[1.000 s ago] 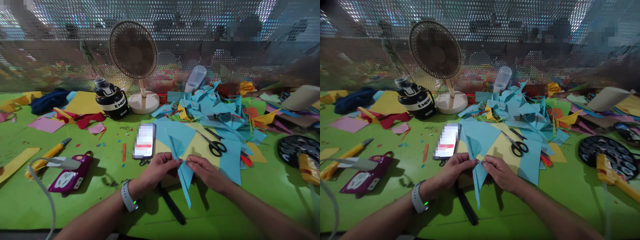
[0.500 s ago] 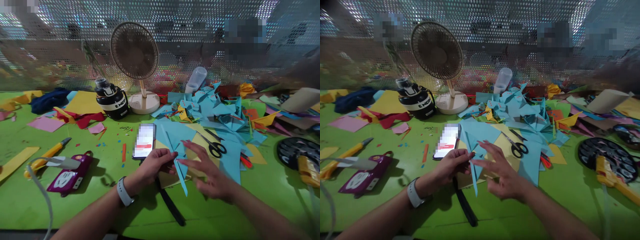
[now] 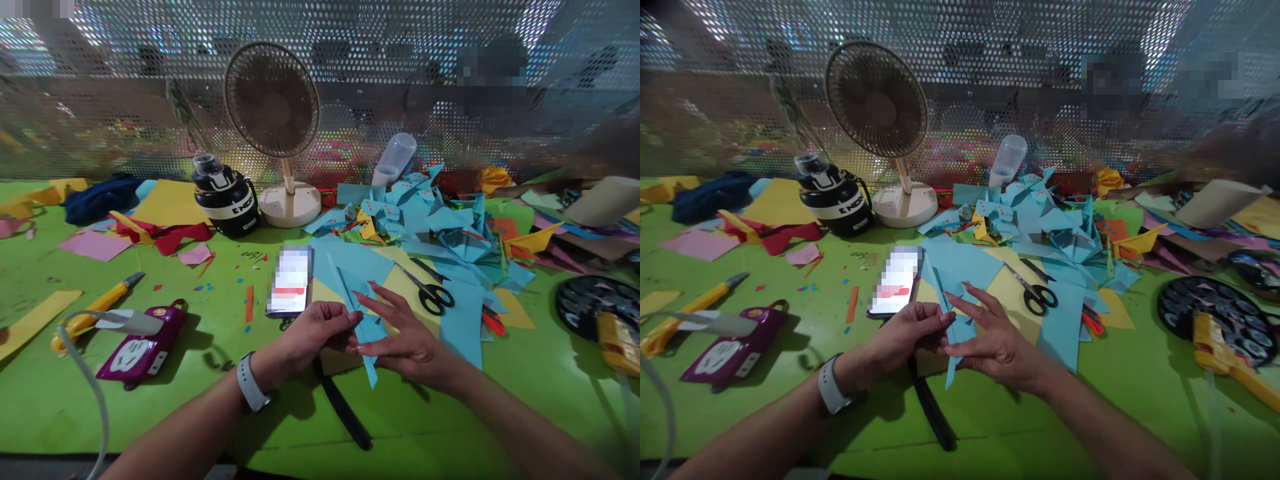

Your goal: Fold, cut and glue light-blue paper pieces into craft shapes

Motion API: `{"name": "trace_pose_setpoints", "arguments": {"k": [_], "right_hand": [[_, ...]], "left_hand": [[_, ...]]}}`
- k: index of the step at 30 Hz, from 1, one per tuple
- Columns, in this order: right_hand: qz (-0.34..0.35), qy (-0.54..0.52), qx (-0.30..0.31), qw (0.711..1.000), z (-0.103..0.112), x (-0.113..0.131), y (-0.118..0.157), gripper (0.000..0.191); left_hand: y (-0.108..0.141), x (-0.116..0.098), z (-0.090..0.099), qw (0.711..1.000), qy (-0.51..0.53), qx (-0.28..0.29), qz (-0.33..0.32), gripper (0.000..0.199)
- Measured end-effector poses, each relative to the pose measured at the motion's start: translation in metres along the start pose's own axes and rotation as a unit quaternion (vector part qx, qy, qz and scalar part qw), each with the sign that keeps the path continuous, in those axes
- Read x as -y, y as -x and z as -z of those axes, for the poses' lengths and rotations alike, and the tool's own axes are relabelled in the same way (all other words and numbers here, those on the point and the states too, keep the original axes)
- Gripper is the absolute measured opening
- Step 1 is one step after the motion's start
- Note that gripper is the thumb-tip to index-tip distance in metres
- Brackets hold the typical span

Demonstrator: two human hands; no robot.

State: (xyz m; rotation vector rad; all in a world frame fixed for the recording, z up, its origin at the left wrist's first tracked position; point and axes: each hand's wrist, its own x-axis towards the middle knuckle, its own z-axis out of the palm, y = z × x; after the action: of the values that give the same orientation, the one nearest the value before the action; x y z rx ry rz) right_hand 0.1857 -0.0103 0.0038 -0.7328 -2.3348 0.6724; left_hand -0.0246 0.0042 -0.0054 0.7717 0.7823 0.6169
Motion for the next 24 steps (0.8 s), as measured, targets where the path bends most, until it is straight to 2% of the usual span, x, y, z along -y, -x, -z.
{"name": "trace_pose_setpoints", "arguments": {"k": [4, 10, 19, 24], "right_hand": [[-0.063, -0.033, -0.029, 0.997, -0.002, 0.002, 0.000, 0.018], [-0.145, -0.007, -0.095, 0.985, -0.006, 0.008, -0.002, 0.020], [-0.190, -0.028, -0.088, 0.977, -0.004, 0.013, -0.006, 0.016], [-0.198, -0.044, -0.085, 0.976, -0.005, 0.012, -0.006, 0.014]], "left_hand": [[-0.001, 0.001, -0.002, 0.999, 0.035, -0.005, 0.003, 0.037], [-0.001, 0.004, -0.005, 0.996, 0.081, 0.000, -0.029, 0.030], [0.003, 0.007, -0.015, 0.995, 0.086, 0.014, -0.051, 0.026], [0.005, 0.007, -0.017, 0.992, 0.114, -0.005, -0.048, 0.021]]}}
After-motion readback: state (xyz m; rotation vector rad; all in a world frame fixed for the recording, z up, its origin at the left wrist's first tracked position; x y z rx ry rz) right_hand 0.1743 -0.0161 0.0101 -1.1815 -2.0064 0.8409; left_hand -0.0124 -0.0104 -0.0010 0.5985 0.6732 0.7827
